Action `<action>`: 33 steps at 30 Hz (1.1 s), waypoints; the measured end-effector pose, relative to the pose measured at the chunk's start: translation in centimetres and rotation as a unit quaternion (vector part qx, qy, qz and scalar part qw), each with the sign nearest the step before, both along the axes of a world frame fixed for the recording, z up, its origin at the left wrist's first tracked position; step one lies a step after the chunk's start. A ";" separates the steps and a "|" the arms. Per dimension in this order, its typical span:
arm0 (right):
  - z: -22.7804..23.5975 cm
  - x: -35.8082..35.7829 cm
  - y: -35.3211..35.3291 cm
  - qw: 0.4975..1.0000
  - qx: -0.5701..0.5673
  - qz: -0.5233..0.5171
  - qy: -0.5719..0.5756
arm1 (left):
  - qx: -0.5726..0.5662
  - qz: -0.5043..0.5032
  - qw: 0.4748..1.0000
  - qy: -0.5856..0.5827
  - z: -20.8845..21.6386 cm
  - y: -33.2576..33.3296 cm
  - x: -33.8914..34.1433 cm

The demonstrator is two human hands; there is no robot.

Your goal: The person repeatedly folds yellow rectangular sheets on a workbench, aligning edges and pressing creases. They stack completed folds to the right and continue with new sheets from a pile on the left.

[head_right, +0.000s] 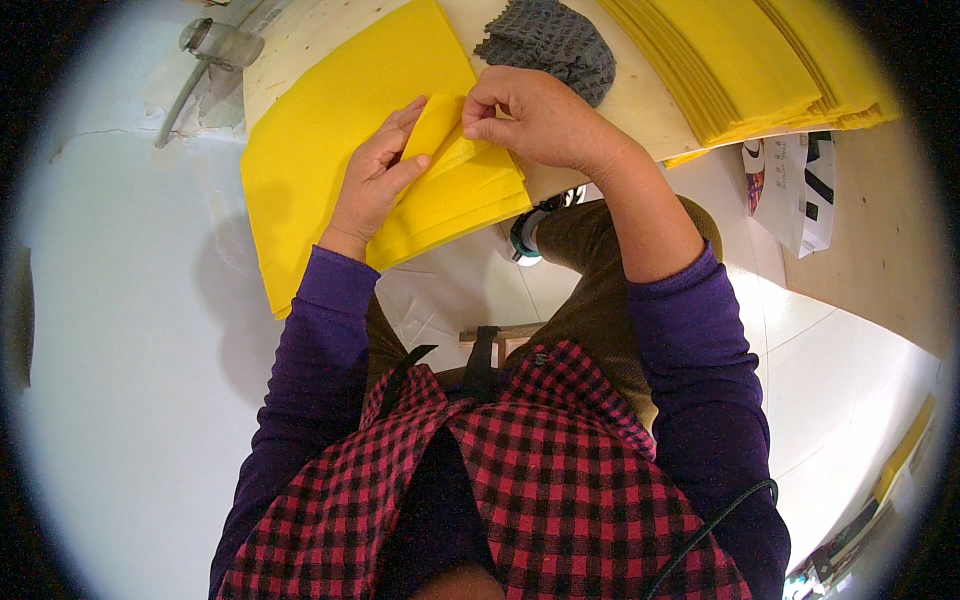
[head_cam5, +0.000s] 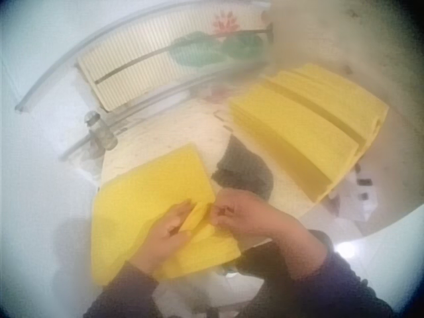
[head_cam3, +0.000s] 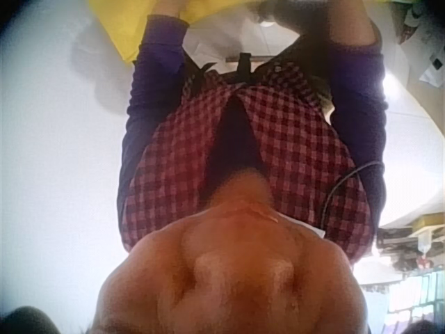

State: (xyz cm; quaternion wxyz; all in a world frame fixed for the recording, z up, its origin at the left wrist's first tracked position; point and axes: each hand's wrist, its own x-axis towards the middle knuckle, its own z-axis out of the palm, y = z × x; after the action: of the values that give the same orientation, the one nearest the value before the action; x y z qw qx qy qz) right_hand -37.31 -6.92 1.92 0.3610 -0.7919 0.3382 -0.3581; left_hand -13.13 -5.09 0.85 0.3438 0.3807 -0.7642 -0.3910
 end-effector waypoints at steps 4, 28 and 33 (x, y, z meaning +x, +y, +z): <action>0.1 0.0 0.2 1.000 0.023 0.009 0.005 | 0.004 0.002 1.000 0.002 0.0 0.0 0.0; 0.4 0.2 0.2 1.000 -0.005 -0.004 -0.009 | -0.006 -0.003 1.000 -0.001 0.2 0.1 -0.2; 0.4 0.3 0.2 1.000 0.003 -0.010 -0.013 | 0.005 -0.019 1.000 -0.022 0.6 0.1 0.0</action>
State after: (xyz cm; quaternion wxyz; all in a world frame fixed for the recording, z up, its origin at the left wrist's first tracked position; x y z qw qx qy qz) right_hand -36.96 -6.69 2.30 0.3636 -0.7827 0.3427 -0.3711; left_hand -13.15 -5.01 1.40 0.3171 0.3761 -0.7771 -0.3926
